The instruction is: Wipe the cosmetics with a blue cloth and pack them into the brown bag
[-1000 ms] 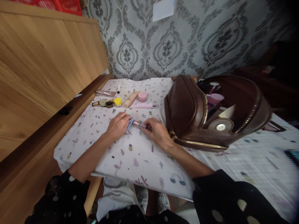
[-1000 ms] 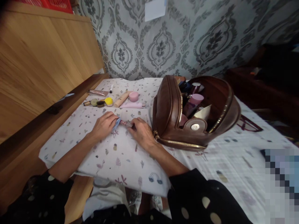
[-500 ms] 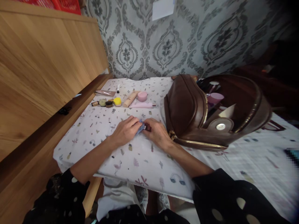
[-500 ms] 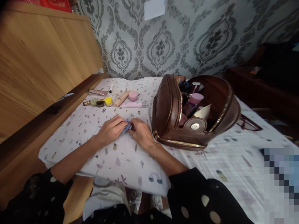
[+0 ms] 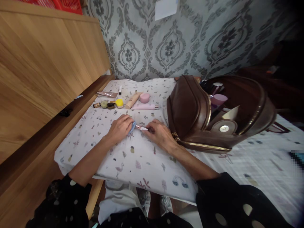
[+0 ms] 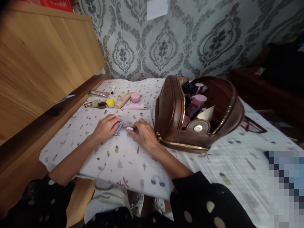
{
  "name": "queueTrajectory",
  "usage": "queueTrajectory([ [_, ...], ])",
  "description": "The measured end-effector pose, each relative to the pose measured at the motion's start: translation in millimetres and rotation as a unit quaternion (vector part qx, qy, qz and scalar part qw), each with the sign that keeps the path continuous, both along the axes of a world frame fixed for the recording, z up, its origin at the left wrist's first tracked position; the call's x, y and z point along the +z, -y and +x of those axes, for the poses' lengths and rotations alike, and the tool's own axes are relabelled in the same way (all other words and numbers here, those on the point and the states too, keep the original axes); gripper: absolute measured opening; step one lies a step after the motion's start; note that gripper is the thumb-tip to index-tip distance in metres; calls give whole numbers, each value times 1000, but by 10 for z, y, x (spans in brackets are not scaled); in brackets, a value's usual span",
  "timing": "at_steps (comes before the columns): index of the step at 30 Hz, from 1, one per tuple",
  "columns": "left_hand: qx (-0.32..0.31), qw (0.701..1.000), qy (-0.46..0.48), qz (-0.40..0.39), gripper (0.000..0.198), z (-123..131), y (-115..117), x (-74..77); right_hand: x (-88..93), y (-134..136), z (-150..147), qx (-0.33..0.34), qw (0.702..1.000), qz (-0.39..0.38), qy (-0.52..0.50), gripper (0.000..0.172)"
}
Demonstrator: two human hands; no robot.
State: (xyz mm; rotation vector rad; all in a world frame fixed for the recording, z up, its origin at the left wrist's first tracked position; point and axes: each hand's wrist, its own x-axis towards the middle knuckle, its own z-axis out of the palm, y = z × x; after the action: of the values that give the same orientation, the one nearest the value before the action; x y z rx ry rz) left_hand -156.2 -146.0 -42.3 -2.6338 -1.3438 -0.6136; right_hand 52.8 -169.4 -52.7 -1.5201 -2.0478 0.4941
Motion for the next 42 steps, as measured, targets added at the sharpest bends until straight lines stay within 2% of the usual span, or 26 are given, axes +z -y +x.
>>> queueTrajectory([
  [4,-10,998,30,-53,17,-42,4,74,-10,-7,-1,6,1000,-5,-20,9],
  [6,-39,995,28,-83,14,-88,-1,117,-29,-17,9,12,999,1,-30,8],
  [9,-84,989,15,-117,21,-159,-22,159,-56,-32,26,24,999,16,-40,7],
  [12,-80,989,19,-124,16,-197,-49,168,-67,-36,33,28,998,13,-56,7],
  [14,-64,991,20,-119,11,-201,-66,165,-64,-32,31,25,997,3,-66,6],
  [18,-33,997,33,-69,15,-181,-83,169,-57,-24,22,23,997,2,-78,7],
  [26,-16,987,161,-26,16,9,60,119,-104,-26,6,55,991,46,-113,11],
  [29,-78,984,163,11,13,134,132,51,-98,-19,-9,59,990,47,-118,11],
  [31,-122,983,132,25,17,205,160,11,-86,-12,-13,66,990,50,-113,11],
  [33,-137,987,81,20,23,242,171,-13,-75,-8,-11,72,990,55,-106,13],
  [37,-94,995,22,15,24,173,142,6,-72,-5,3,68,991,52,-102,15],
  [42,13,998,61,3,13,-47,18,57,-75,3,8,64,991,48,-105,13],
])
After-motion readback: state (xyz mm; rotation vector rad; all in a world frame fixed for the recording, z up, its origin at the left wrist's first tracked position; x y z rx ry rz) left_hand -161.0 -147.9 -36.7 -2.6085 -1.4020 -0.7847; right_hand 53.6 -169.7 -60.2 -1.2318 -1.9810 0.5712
